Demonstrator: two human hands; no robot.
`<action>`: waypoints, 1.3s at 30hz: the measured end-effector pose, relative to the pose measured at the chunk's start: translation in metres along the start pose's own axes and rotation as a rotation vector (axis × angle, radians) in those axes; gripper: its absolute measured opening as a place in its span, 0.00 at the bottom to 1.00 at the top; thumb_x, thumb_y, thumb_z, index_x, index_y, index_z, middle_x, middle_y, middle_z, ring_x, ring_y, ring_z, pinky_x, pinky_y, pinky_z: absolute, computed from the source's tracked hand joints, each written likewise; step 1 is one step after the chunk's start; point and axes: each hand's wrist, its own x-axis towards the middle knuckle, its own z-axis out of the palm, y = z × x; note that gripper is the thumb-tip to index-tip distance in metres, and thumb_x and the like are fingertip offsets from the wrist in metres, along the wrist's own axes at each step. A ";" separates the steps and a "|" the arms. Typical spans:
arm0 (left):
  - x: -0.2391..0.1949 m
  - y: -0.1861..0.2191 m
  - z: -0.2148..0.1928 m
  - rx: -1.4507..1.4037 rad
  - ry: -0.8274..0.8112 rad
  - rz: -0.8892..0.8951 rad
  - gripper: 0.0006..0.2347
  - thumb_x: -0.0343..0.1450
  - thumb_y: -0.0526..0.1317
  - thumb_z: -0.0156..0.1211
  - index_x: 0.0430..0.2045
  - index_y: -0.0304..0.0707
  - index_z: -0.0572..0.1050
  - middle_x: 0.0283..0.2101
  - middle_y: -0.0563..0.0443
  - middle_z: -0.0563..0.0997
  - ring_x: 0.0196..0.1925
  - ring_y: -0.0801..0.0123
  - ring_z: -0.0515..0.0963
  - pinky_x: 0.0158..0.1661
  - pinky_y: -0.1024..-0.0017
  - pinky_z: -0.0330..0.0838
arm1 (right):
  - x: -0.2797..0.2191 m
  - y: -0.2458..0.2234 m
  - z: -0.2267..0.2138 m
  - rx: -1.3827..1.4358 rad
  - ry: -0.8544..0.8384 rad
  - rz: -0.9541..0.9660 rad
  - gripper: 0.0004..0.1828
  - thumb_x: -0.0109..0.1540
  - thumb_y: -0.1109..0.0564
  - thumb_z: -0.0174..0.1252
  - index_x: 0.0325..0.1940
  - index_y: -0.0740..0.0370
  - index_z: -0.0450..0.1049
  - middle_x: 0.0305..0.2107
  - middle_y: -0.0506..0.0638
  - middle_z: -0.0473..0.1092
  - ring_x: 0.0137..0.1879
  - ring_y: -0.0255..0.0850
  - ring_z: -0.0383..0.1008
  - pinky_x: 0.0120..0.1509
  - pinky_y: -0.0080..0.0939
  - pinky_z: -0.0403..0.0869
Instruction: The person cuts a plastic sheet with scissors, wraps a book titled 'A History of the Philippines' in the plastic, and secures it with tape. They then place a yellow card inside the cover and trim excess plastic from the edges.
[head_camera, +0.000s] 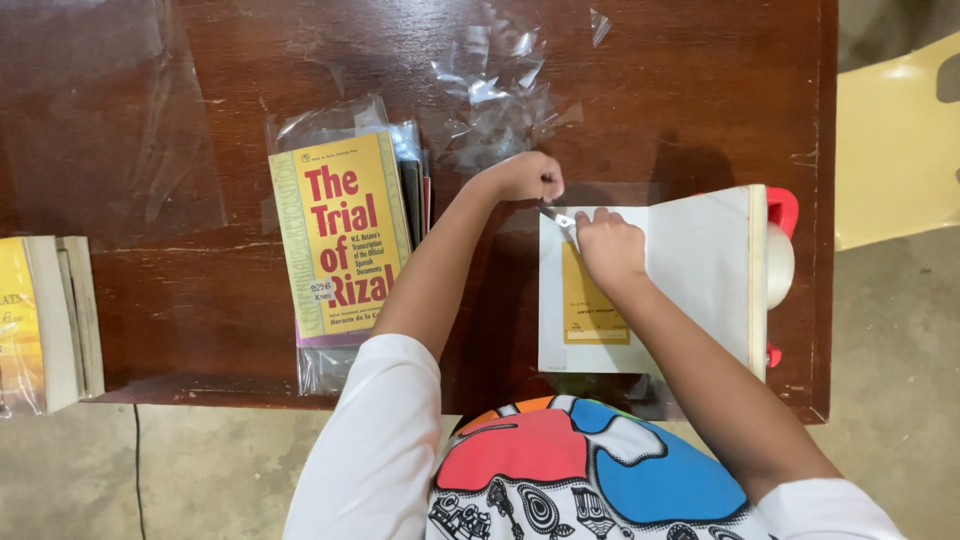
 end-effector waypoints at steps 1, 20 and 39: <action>0.007 -0.008 0.008 0.000 -0.002 0.000 0.06 0.67 0.43 0.60 0.29 0.50 0.83 0.27 0.57 0.85 0.39 0.66 0.86 0.48 0.65 0.76 | -0.001 -0.003 0.001 0.000 -0.001 0.002 0.11 0.62 0.58 0.59 0.47 0.53 0.81 0.24 0.47 0.69 0.32 0.43 0.78 0.32 0.40 0.77; -0.084 0.035 -0.002 0.999 0.738 -0.406 0.21 0.78 0.34 0.50 0.69 0.41 0.64 0.74 0.31 0.55 0.74 0.32 0.54 0.67 0.35 0.53 | -0.046 0.028 -0.067 0.417 -0.858 0.222 0.18 0.59 0.51 0.65 0.53 0.50 0.83 0.40 0.59 0.80 0.50 0.58 0.81 0.54 0.59 0.79; -0.220 0.110 0.302 0.694 0.973 0.002 0.17 0.63 0.40 0.70 0.43 0.46 0.72 0.41 0.51 0.72 0.48 0.55 0.74 0.49 0.56 0.68 | -0.101 0.022 -0.085 0.814 -1.466 0.276 0.16 0.55 0.54 0.72 0.35 0.73 0.84 0.17 0.61 0.69 0.20 0.46 0.67 0.22 0.41 0.70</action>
